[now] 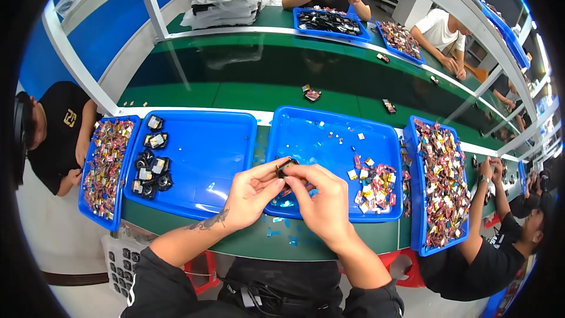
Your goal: Assemble small electronic or mechanical components by fitting small plastic and metallic parts together at a workshop bench.
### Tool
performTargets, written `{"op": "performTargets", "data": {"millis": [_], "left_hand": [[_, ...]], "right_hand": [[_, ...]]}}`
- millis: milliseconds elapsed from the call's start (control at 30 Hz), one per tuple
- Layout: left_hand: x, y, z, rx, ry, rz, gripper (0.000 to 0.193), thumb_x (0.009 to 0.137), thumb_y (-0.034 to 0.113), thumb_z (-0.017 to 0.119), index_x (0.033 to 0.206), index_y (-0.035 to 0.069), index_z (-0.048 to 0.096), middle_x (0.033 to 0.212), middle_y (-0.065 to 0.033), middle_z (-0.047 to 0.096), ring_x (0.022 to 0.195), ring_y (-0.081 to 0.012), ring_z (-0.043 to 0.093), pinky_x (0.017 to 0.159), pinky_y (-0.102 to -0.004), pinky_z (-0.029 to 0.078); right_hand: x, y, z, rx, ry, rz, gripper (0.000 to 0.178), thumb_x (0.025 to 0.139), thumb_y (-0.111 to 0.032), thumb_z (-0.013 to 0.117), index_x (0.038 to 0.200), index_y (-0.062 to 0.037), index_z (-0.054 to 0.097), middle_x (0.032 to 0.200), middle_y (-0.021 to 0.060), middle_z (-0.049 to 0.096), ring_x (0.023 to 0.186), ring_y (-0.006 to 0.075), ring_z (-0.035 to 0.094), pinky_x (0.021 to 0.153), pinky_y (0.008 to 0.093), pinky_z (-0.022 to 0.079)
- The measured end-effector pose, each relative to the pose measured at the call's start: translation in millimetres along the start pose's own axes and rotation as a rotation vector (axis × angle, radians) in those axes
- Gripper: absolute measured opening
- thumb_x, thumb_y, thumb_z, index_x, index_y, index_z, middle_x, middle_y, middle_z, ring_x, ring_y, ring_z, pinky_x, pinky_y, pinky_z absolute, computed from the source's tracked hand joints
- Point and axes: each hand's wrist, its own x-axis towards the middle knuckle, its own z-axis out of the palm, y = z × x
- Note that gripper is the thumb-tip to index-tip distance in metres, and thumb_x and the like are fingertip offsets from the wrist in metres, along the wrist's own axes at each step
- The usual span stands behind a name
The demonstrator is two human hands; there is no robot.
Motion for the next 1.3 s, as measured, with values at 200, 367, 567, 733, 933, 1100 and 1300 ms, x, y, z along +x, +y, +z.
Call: {"op": "performTargets", "data": {"millis": [200, 367, 567, 733, 933, 1100, 1300], "left_hand": [[-2, 0, 2, 0.027, -0.010, 0.029, 0.044, 0.095, -0.001, 0.051, 0.138, -0.006, 0.041, 0.132, -0.0138, 0.053, 0.118, -0.0184, 0.054, 0.101, -0.0314, 0.045], [-4, -3, 0, 0.021, -0.036, 0.059, 0.046, 0.096, -0.001, 0.048, 0.141, -0.004, 0.038, 0.133, -0.0136, 0.052, 0.119, -0.0184, 0.053, 0.101, -0.0311, 0.046], [-6, -5, 0, 0.007, -0.051, 0.048, 0.046, 0.097, 0.000, 0.047, 0.142, -0.004, 0.036, 0.134, -0.0140, 0.051, 0.120, -0.0190, 0.052, 0.102, -0.0322, 0.044], [-5, -4, 2, 0.021, -0.066, 0.051, 0.045, 0.097, 0.001, 0.046, 0.141, -0.005, 0.036, 0.134, -0.0136, 0.051, 0.120, -0.0178, 0.052, 0.102, -0.0315, 0.044], [-8, -3, 3, 0.024, -0.078, 0.037, 0.044, 0.098, 0.001, 0.044, 0.140, -0.008, 0.035, 0.137, -0.0190, 0.049, 0.123, -0.0235, 0.050, 0.104, -0.0361, 0.042], [-5, -3, -2, -0.010, -0.070, 0.069, 0.043, 0.098, 0.004, 0.047, 0.140, -0.005, 0.038, 0.135, -0.0129, 0.052, 0.116, -0.0148, 0.053, 0.096, -0.0289, 0.047], [0, -9, 7, -0.126, 0.182, 0.044, 0.038, 0.096, 0.003, 0.051, 0.133, -0.003, 0.046, 0.122, -0.0122, 0.059, 0.108, -0.0150, 0.058, 0.092, -0.0286, 0.049]], "right_hand": [[2, -1, -6, -0.232, 0.009, -0.146, 0.010, 0.078, 0.000, 0.071, 0.087, -0.0017, 0.067, 0.082, 0.0083, 0.069, 0.069, 0.0163, 0.064, 0.059, 0.0281, 0.050], [-1, -5, -4, -0.016, 0.025, 0.034, 0.009, 0.077, 0.000, 0.072, 0.085, -0.0016, 0.067, 0.079, 0.0090, 0.068, 0.065, 0.0171, 0.062, 0.059, 0.0282, 0.049], [0, -2, -4, -0.044, 0.022, -0.012, 0.008, 0.076, -0.002, 0.073, 0.082, -0.0009, 0.067, 0.076, 0.0091, 0.068, 0.064, 0.0175, 0.061, 0.060, 0.0291, 0.049], [1, -6, -5, -0.158, 0.036, -0.077, 0.008, 0.073, -0.006, 0.075, 0.076, -0.0059, 0.067, 0.066, 0.0044, 0.062, 0.060, 0.0188, 0.056, 0.064, 0.0324, 0.043], [3, -13, -16, -0.379, 0.052, -0.285, 0.012, 0.067, -0.007, 0.077, 0.070, -0.0088, 0.065, 0.072, 0.0044, 0.048, 0.071, 0.0219, 0.049, 0.066, 0.0346, 0.035], [5, -9, -7, -0.283, 0.178, -0.265, 0.027, 0.062, -0.006, 0.082, 0.078, -0.0055, 0.060, 0.079, 0.0094, 0.047, 0.076, 0.0258, 0.050, 0.068, 0.0355, 0.041], [-14, -3, 0, -0.254, 0.071, -0.253, 0.046, 0.064, -0.013, 0.085, 0.097, -0.0017, 0.057, 0.086, 0.0116, 0.059, 0.077, 0.0283, 0.060, 0.065, 0.0374, 0.049]]}}
